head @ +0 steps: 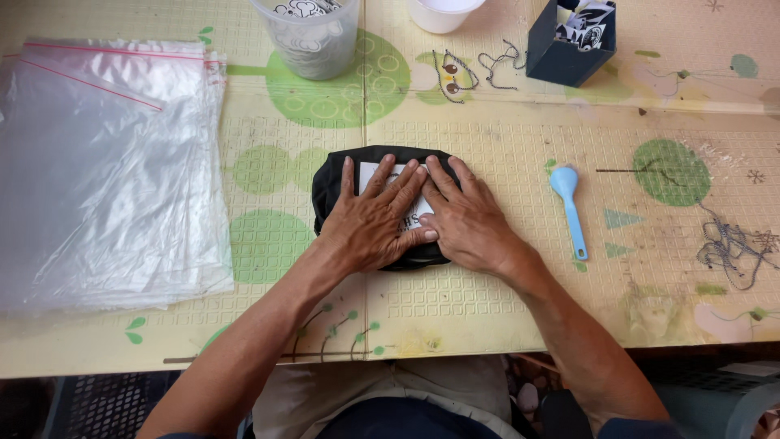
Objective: The person adjusts the strap of a black drawstring bag, attaches a chain with a bear-shaped charm to the bag, and then places the bag into a clear plastic ziplock bag. The person seals the ziplock bag and sets it aside.
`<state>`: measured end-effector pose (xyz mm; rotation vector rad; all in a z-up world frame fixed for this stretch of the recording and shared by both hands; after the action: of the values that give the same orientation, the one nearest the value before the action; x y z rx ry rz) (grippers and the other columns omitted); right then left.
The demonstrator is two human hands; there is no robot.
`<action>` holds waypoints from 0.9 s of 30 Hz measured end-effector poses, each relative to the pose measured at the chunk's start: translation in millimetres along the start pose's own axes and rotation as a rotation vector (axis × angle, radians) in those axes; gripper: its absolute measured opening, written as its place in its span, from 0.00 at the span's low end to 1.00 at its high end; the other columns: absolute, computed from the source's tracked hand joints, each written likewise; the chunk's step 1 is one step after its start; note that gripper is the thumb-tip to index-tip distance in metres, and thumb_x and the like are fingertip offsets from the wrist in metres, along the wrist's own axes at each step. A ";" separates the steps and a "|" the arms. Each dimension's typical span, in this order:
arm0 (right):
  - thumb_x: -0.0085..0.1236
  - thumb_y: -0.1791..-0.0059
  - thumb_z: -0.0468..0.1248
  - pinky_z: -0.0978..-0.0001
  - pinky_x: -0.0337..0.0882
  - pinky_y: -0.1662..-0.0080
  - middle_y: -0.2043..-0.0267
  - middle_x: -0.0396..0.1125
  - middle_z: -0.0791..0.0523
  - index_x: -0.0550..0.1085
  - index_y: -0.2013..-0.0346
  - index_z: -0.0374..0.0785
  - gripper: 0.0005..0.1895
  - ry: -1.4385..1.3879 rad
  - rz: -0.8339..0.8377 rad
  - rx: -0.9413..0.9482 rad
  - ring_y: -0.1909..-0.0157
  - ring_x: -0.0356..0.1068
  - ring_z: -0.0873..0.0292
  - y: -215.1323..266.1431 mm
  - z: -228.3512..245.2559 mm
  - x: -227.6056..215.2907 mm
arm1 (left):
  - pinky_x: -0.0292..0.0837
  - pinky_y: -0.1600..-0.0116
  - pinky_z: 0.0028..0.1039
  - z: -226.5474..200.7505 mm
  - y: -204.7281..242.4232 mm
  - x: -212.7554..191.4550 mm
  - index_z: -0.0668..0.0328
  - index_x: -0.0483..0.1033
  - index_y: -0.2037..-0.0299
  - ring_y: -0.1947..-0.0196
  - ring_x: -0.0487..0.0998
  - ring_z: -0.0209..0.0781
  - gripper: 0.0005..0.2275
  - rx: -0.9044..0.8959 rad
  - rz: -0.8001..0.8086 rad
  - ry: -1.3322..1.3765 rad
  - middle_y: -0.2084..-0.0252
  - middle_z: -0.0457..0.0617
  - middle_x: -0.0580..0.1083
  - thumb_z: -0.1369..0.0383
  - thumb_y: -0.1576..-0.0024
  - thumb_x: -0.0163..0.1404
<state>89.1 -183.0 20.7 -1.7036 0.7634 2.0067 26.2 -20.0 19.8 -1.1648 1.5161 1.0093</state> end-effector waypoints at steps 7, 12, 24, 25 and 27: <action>0.51 0.42 0.36 0.50 0.70 0.43 0.38 0.68 0.44 0.76 0.42 0.37 0.15 -0.714 -0.227 -0.006 0.41 0.69 0.43 -24.6 -76.2 -36.9 | 0.26 0.30 0.73 0.1 -0.8 3.1 0.47 0.47 0.22 0.21 0.40 0.57 0.39 0.024 -0.027 0.006 0.20 0.45 0.47 0.33 0.39 0.29; 0.61 0.49 0.32 0.74 0.75 0.63 0.63 0.73 0.58 0.81 0.53 0.42 0.10 -0.661 -0.556 0.161 0.63 0.76 0.64 -59.8 -136.3 -11.2 | 0.26 0.30 0.75 1.0 -2.1 2.3 0.48 0.46 0.22 0.22 0.40 0.59 0.40 0.028 -0.020 0.018 0.20 0.46 0.46 0.33 0.40 0.30; 0.65 0.51 0.31 0.58 0.72 0.65 0.66 0.73 0.49 0.83 0.66 0.37 0.01 -0.387 -0.752 0.085 0.70 0.72 0.53 -122.3 -122.3 -15.8 | 0.38 0.31 0.73 8.0 -5.8 26.7 0.48 0.49 0.24 0.22 0.46 0.54 0.40 0.084 -0.297 -0.159 0.22 0.42 0.50 0.32 0.40 0.26; 0.65 0.51 0.31 0.58 0.72 0.65 0.66 0.73 0.49 0.83 0.66 0.37 0.01 -0.385 -0.753 0.085 0.70 0.72 0.53 -126.3 -124.0 -15.2 | 0.38 0.31 0.73 8.2 -6.8 26.6 0.48 0.49 0.24 0.22 0.46 0.54 0.40 0.084 -0.299 -0.159 0.22 0.42 0.50 0.32 0.40 0.26; 0.64 0.51 0.31 0.55 0.72 0.67 0.65 0.72 0.48 0.84 0.64 0.36 0.03 -0.311 -0.785 0.080 0.69 0.72 0.50 -131.5 -124.1 -10.0 | 0.36 0.31 0.72 8.4 -4.8 27.7 0.49 0.49 0.24 0.22 0.44 0.54 0.39 0.091 -0.309 -0.158 0.21 0.42 0.50 0.33 0.39 0.25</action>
<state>267.3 -159.8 -2.6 -1.3019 0.0350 1.5818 29.7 -18.5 -9.2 -1.1818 1.2016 0.7951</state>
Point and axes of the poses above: each hand's wrist, its own y-axis away from the middle knuckle, its own x-axis out of the palm, z = x × y, the point moved 2 cm from there along -y, towards the middle knuckle
